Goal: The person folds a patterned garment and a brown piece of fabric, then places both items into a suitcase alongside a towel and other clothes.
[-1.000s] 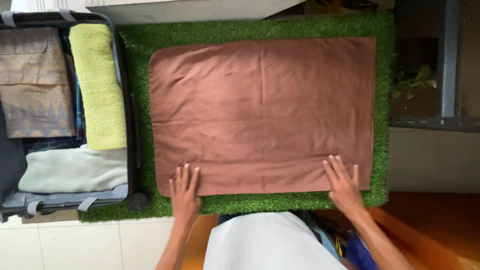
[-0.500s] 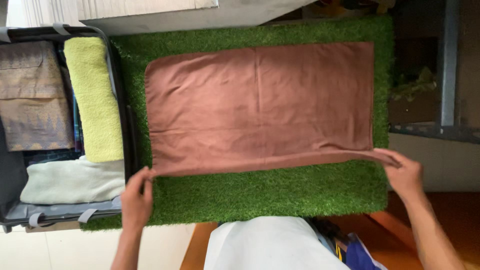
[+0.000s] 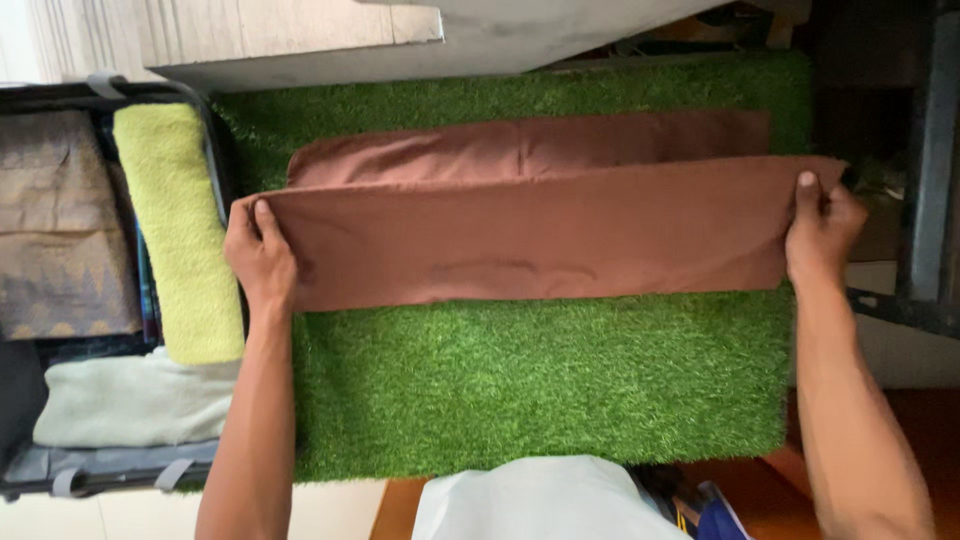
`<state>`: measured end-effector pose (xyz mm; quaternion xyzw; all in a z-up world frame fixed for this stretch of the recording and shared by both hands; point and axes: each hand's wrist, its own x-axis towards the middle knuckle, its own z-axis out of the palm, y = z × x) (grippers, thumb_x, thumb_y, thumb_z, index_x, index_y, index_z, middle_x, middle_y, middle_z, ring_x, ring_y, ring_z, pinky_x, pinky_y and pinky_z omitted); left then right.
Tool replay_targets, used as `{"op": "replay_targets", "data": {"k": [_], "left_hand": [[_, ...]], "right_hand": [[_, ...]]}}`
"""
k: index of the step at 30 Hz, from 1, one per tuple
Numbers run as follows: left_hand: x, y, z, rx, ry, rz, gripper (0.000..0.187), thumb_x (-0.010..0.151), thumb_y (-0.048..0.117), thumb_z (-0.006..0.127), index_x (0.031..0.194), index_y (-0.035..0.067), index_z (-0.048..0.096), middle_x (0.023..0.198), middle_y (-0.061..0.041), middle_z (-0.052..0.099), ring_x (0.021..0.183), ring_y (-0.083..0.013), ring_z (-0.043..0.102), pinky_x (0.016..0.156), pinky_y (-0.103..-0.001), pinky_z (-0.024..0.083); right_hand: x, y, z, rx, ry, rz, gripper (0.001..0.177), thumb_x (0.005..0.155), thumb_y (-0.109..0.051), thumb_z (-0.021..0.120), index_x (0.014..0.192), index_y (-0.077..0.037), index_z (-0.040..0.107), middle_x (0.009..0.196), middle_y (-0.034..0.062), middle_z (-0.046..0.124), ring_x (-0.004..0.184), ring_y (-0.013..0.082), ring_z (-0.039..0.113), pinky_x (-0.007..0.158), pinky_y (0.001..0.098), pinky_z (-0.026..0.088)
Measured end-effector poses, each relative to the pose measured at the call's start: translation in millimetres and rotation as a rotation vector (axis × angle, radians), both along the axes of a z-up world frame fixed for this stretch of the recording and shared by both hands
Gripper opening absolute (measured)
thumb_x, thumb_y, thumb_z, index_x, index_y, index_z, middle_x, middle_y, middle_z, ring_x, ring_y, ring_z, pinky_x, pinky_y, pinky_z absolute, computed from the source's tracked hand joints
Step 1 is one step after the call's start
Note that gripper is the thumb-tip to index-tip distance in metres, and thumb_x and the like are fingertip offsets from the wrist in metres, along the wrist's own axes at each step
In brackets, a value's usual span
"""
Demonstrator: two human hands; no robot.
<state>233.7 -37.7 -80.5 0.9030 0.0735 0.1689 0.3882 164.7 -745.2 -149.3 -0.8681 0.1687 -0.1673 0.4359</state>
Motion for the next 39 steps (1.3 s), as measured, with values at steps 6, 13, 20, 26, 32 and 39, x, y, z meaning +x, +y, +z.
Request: {"op": "replay_targets", "data": {"k": [6,13,20,26,32,39], "left_hand": [[39.6,-18.2,-11.3,0.11,0.0,0.061,0.02,0.115,0.017,0.052,0.113,0.0,0.062,0.096,-0.025,0.071,0.088,-0.0421,0.071,0.073,-0.047,0.054],[68.1,-21.5,-35.7,0.134,0.082,0.141,0.022,0.114,0.021,0.051,0.111,0.001,0.061,0.093,-0.025,0.071,0.086,-0.0444,0.071,0.068,-0.05,0.052],[83.7,-16.6,-54.3,0.167,0.184,0.201,0.025,0.113,0.026,0.05,0.107,0.004,0.059,0.089,-0.025,0.07,0.083,-0.0476,0.068,0.066,-0.055,0.049],[91.9,-13.0,-68.8,0.155,0.143,0.213,0.026,0.114,0.026,0.047,0.106,0.003,0.055,0.093,-0.026,0.071,0.089,-0.0506,0.066,0.067,-0.059,0.046],[98.6,-11.7,-76.0,0.193,0.212,0.274,0.024,0.112,0.026,0.047,0.107,0.004,0.056,0.094,-0.027,0.071,0.089,-0.0511,0.065,0.069,-0.06,0.047],[103.3,-17.5,-70.7,0.305,0.307,0.276,0.021,0.111,0.025,0.05,0.112,0.005,0.056,0.1,-0.026,0.071,0.093,-0.0531,0.064,0.076,-0.062,0.047]], "right_hand": [[45.3,17.8,-0.9,0.017,0.071,0.03,0.042,0.124,-0.024,0.058,0.088,-0.003,0.049,0.08,-0.0015,0.043,0.076,0.0089,0.038,0.068,0.0374,0.033],[77.1,21.8,-15.4,-0.05,0.157,0.012,0.047,0.125,-0.025,0.056,0.084,-0.005,0.042,0.072,0.0023,0.032,0.069,0.0122,0.028,0.063,0.0412,0.027],[90.6,17.1,-34.8,-0.166,0.23,-0.017,0.044,0.125,-0.023,0.055,0.087,-0.002,0.049,0.073,0.0044,0.041,0.07,0.0119,0.034,0.062,0.0407,0.032],[99.4,3.9,-56.8,-0.218,0.102,0.006,0.037,0.121,-0.017,0.055,0.089,0.001,0.052,0.073,0.006,0.045,0.071,0.0139,0.038,0.062,0.0398,0.033],[112.6,-2.5,-72.5,-0.236,0.098,-0.002,0.048,0.123,-0.019,0.057,0.082,0.005,0.05,0.073,0.012,0.046,0.072,0.0179,0.039,0.064,0.0446,0.033],[115.8,3.6,-72.9,-0.39,0.208,-0.028,0.033,0.119,-0.02,0.063,0.094,0.001,0.058,0.078,0.0193,0.056,0.071,0.03,0.051,0.066,0.0497,0.042]]}}
